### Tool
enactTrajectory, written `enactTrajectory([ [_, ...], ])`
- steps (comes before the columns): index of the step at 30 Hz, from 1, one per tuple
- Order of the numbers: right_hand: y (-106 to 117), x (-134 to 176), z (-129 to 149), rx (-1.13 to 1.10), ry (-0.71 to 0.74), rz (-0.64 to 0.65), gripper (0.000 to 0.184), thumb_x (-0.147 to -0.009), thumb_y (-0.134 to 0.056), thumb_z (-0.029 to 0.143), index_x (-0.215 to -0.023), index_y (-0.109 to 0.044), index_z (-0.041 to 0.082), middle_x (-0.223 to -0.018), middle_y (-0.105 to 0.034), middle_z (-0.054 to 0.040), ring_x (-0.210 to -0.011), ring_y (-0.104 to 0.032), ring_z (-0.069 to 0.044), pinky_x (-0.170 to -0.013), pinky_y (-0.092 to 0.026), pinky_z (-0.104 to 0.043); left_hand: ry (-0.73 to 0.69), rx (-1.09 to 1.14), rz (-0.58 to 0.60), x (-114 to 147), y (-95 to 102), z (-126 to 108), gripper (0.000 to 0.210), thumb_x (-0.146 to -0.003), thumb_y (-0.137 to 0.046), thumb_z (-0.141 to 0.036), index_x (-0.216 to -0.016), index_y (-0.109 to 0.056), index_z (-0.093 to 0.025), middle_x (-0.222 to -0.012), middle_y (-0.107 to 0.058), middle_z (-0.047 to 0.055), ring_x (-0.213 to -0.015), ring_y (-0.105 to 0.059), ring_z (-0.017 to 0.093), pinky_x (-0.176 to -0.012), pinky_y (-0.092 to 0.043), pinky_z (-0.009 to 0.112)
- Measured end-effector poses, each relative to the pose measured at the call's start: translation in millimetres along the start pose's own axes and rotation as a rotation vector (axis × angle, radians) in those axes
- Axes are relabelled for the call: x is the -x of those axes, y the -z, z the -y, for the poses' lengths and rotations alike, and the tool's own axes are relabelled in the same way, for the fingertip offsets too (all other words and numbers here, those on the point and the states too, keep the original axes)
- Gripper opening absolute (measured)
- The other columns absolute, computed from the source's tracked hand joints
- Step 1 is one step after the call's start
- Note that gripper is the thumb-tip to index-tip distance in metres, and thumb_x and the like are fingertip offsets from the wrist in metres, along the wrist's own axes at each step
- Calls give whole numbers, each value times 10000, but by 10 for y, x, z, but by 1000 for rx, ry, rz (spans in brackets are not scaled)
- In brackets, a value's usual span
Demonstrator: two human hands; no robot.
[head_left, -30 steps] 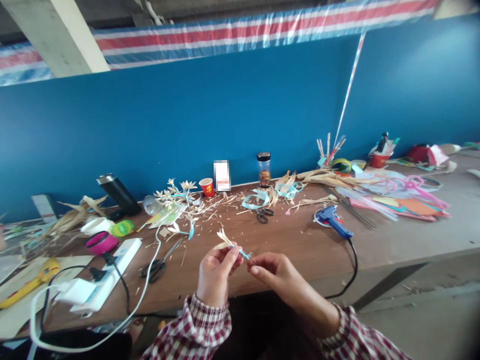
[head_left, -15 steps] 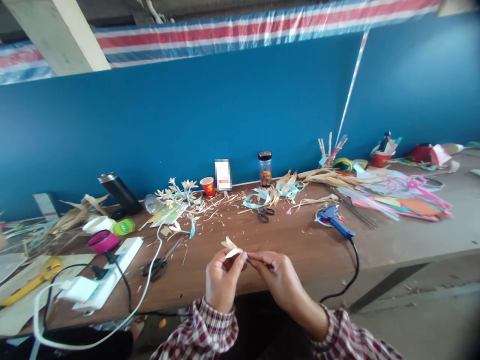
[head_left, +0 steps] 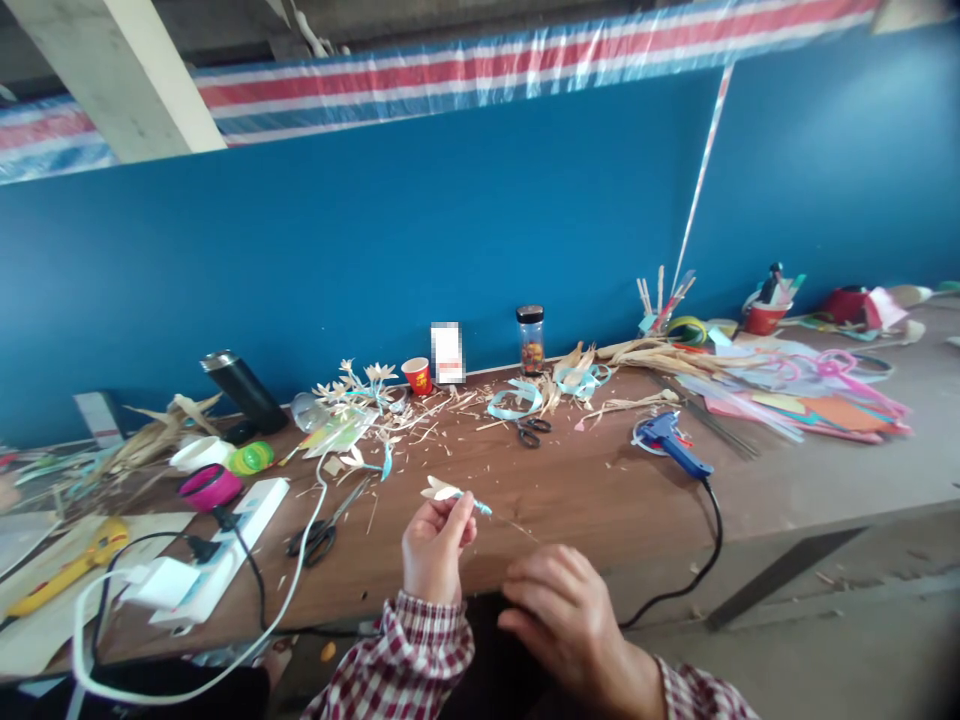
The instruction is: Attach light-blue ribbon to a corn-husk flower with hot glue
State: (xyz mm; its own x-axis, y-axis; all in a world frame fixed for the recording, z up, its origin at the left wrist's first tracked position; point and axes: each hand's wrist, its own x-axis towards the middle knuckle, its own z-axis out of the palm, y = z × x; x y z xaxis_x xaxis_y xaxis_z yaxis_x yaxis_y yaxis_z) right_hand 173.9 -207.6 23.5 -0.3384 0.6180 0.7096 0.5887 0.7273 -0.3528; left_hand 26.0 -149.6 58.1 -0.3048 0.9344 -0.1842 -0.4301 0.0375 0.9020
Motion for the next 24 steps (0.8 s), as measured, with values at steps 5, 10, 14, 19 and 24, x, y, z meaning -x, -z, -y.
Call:
enactTrajectory([
  [5, 97, -240, -90, -108, -371, -17, 197, -879, -482, 248, -1006, -628, 209, -935, -640, -82, -864, -567, -202, -772, -435, -324, -33, -98, 59, 111, -18, 30, 328, -507, -818, -321, -687, -640, -112, -563, -564, -24, -476, -498, 60, -457, -429, 161],
  [10, -13, -312, -128, -355, -611, 50, 172, -851, -528, 299, -810, -662, 200, -707, -615, -31, -635, -549, -152, -586, -403, -247, 2, -120, 70, 187, -42, 36, 353, -494, -820, -341, -733, -671, -129, -628, -605, -5, -511, -523, 72, -482, -455, 172],
  [14, -71, -286, -82, -367, -642, -12, 180, -848, -519, 300, -740, -615, 193, -674, -577, -23, -600, -508, -141, -562, -370, -242, 70, -94, 92, 207, -49, 55, 403, -504, -809, -389, -786, -675, -134, -688, -633, 18, -528, -537, 84, -482, -472, 194],
  [19, -68, -281, -19, -352, -617, -50, 234, -851, -515, 314, -668, -582, 184, -631, -524, -12, -583, -460, -131, -550, -340, -242, 19, -259, 218, 216, -4, 144, 313, -529, -799, -378, -550, -627, -117, -543, -541, -14, -447, -421, 53, -397, -360, 155],
  [24, -46, -292, 31, -672, -762, -34, 278, -835, -542, 392, -691, -609, 163, -634, -558, -12, -585, -462, -121, -549, -352, -230, -55, -393, 357, 214, 46, 81, 292, -633, -738, -379, -531, -626, -130, -547, -539, 4, -500, -453, 87, -469, -407, 186],
])
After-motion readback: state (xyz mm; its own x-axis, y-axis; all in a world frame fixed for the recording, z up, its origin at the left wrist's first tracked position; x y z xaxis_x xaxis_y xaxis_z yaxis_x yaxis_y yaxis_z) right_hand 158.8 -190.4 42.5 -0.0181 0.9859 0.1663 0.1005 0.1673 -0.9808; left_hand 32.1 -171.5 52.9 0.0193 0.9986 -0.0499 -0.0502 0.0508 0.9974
